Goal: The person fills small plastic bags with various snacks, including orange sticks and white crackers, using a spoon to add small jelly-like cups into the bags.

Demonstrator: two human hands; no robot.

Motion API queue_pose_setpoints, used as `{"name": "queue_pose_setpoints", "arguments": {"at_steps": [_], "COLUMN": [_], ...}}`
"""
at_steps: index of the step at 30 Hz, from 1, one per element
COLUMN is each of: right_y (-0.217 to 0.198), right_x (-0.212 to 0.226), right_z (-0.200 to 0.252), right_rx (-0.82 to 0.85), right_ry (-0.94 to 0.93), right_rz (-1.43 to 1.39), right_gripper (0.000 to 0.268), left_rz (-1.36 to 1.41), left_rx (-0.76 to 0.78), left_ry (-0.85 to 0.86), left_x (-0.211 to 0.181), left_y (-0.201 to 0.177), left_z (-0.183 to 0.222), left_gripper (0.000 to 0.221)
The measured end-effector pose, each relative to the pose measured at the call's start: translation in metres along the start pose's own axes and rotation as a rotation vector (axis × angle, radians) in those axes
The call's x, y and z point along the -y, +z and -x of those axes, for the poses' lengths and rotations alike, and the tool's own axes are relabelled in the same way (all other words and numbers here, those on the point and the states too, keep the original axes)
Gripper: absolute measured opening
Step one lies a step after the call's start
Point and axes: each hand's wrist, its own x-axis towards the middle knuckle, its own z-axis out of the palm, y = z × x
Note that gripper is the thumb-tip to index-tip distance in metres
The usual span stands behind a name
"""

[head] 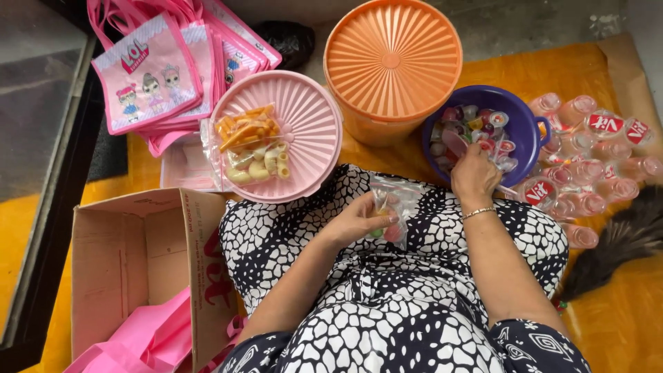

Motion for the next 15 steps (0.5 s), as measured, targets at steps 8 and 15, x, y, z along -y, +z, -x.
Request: {"name": "queue_pose_setpoints", "arguments": {"at_steps": [8, 15], "right_y": [-0.039, -0.011], "right_x": [0.021, 0.003], "right_z": [0.003, 0.012], "right_rx": [0.152, 0.074], "right_ry": [0.029, 0.067], "right_rz": [-0.080, -0.082], "right_gripper": [0.025, 0.021], "left_rz": [-0.050, -0.065], "left_rx": [0.043, 0.014], "left_ry": [-0.052, -0.062], "left_x": [0.002, -0.011], "left_y": [0.013, 0.019], "left_z": [0.004, 0.015], "left_gripper": [0.028, 0.027]}}
